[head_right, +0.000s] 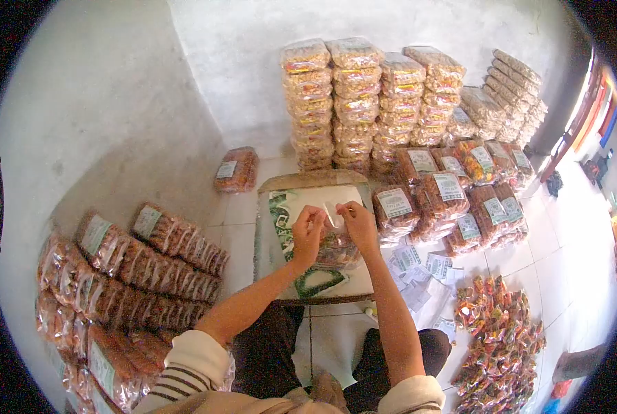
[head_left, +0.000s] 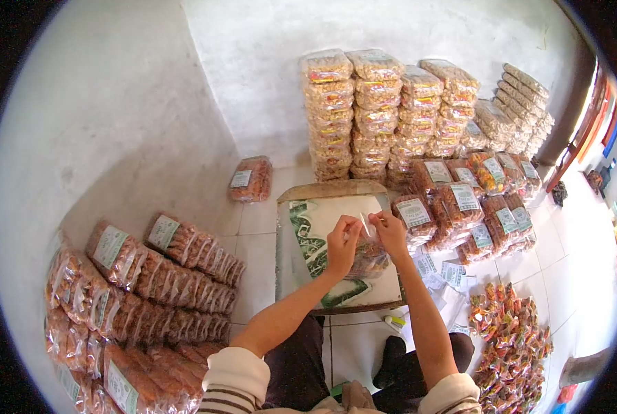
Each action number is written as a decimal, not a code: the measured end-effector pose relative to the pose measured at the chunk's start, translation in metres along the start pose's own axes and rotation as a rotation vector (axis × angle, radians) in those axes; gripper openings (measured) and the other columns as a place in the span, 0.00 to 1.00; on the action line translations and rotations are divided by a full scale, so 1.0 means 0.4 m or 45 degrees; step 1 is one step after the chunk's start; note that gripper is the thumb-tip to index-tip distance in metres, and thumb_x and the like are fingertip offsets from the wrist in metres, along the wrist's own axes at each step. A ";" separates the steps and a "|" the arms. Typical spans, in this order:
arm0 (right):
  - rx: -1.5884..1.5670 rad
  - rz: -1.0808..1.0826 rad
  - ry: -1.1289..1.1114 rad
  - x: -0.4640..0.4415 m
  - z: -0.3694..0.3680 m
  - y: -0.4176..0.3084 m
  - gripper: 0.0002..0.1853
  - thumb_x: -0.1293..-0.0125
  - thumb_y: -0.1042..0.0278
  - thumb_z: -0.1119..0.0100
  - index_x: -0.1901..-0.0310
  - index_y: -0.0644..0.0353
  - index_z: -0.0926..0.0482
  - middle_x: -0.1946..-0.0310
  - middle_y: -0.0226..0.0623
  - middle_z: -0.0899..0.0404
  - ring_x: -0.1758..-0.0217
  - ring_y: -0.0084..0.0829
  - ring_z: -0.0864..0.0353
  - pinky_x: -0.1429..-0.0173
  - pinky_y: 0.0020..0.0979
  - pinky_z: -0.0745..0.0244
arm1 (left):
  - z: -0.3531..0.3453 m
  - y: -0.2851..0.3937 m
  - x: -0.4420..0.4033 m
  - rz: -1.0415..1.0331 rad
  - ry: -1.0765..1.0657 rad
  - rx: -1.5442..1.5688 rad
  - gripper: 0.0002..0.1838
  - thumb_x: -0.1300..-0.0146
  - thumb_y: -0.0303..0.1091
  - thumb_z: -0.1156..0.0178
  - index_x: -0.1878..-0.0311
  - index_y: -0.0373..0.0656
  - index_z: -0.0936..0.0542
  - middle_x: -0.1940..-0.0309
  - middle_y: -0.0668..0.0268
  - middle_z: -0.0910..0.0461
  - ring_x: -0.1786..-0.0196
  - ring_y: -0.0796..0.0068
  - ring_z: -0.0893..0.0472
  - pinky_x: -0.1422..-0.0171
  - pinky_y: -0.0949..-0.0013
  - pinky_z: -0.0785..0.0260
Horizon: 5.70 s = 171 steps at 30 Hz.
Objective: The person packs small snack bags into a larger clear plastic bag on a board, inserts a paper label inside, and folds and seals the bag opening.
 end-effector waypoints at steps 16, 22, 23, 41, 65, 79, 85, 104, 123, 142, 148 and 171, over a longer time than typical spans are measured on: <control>0.093 0.377 -0.342 -0.001 -0.033 -0.032 0.07 0.42 0.69 0.45 0.64 0.62 0.23 0.75 0.38 0.23 0.73 0.27 0.26 0.66 0.28 0.31 | -0.011 0.030 0.005 -0.175 -0.019 -0.282 0.06 0.37 0.30 0.49 0.64 0.36 0.31 0.72 0.61 0.34 0.69 0.69 0.31 0.63 0.71 0.36; -0.164 0.114 0.155 0.060 0.091 0.057 0.13 0.37 0.64 0.50 0.68 0.66 0.23 0.75 0.40 0.23 0.71 0.28 0.25 0.63 0.29 0.31 | 0.001 0.025 0.001 -0.325 0.045 -0.379 0.05 0.35 0.29 0.52 0.64 0.37 0.34 0.75 0.62 0.36 0.75 0.72 0.34 0.70 0.72 0.40; -0.044 0.168 0.163 0.074 0.082 0.069 0.13 0.37 0.63 0.50 0.71 0.65 0.23 0.77 0.41 0.25 0.71 0.31 0.27 0.64 0.31 0.33 | -0.003 0.024 0.002 -0.369 0.042 -0.416 0.04 0.34 0.29 0.54 0.63 0.39 0.34 0.76 0.64 0.37 0.78 0.76 0.36 0.73 0.74 0.41; 0.124 0.591 0.210 0.168 0.020 -0.080 0.15 0.58 0.74 0.32 0.67 0.64 0.24 0.69 0.37 0.30 0.62 0.36 0.31 0.55 0.31 0.34 | -0.015 0.041 -0.021 -0.149 0.132 -0.624 0.06 0.35 0.31 0.53 0.65 0.40 0.33 0.78 0.56 0.31 0.77 0.57 0.32 0.72 0.64 0.38; 0.145 0.327 0.140 0.101 0.019 -0.020 0.07 0.53 0.69 0.34 0.71 0.60 0.19 0.75 0.36 0.27 0.67 0.36 0.27 0.63 0.32 0.32 | 0.031 -0.069 -0.061 0.221 0.016 0.197 0.13 0.37 0.40 0.47 0.58 0.39 0.31 0.70 0.65 0.25 0.68 0.78 0.27 0.63 0.72 0.34; 0.168 0.425 0.193 0.105 0.022 -0.041 0.07 0.49 0.71 0.39 0.68 0.63 0.22 0.73 0.37 0.27 0.66 0.37 0.28 0.62 0.32 0.33 | 0.007 0.012 -0.009 -0.310 -0.053 -0.661 0.08 0.40 0.29 0.47 0.72 0.36 0.33 0.74 0.57 0.30 0.72 0.58 0.29 0.69 0.62 0.38; 0.363 0.487 0.269 0.104 0.007 -0.046 0.04 0.44 0.70 0.44 0.70 0.60 0.23 0.74 0.36 0.29 0.64 0.38 0.32 0.58 0.36 0.38 | 0.007 0.004 -0.009 -0.275 0.008 -0.602 0.09 0.39 0.34 0.47 0.62 0.38 0.31 0.68 0.59 0.30 0.64 0.60 0.29 0.57 0.57 0.40; 0.366 0.606 0.441 0.102 0.018 -0.040 0.08 0.43 0.65 0.45 0.73 0.61 0.25 0.70 0.32 0.30 0.58 0.37 0.38 0.51 0.40 0.46 | -0.083 0.020 0.065 -0.396 -0.237 -1.087 0.29 0.40 0.30 0.53 0.36 0.36 0.47 0.39 0.57 0.38 0.37 0.64 0.39 0.34 0.55 0.58; 0.501 0.720 0.429 0.083 0.005 -0.056 0.03 0.47 0.74 0.47 0.69 0.58 0.27 0.72 0.34 0.32 0.60 0.37 0.37 0.50 0.40 0.49 | -0.042 0.000 0.032 -0.217 -0.034 -0.761 0.10 0.44 0.31 0.44 0.59 0.41 0.27 0.66 0.59 0.25 0.58 0.60 0.28 0.47 0.61 0.43; 0.632 0.569 0.382 0.123 0.019 -0.059 0.13 0.42 0.63 0.46 0.55 0.55 0.26 0.63 0.33 0.29 0.50 0.38 0.40 0.43 0.42 0.50 | -0.032 -0.031 0.016 -0.126 0.084 -0.765 0.07 0.46 0.33 0.42 0.67 0.41 0.26 0.76 0.62 0.24 0.66 0.60 0.28 0.53 0.60 0.41; 0.628 0.665 0.458 0.109 0.016 -0.057 0.07 0.43 0.67 0.46 0.64 0.58 0.26 0.63 0.34 0.29 0.52 0.39 0.38 0.45 0.43 0.49 | -0.036 -0.014 0.017 -0.188 0.125 -0.783 0.05 0.44 0.32 0.44 0.67 0.42 0.28 0.74 0.63 0.27 0.66 0.63 0.27 0.49 0.63 0.45; 0.572 0.743 0.252 0.048 -0.027 -0.141 0.04 0.41 0.72 0.50 0.68 0.62 0.27 0.71 0.40 0.32 0.63 0.43 0.32 0.58 0.40 0.37 | -0.018 -0.007 -0.010 -0.199 0.094 -0.774 0.06 0.44 0.33 0.44 0.65 0.43 0.28 0.72 0.64 0.26 0.64 0.64 0.28 0.50 0.62 0.45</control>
Point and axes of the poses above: each hand's wrist, its own x-axis away from the middle knuckle, its own z-axis out of the back of the hand, y = z × x, the point moved 7 cm from there along -x, towards the middle knuckle
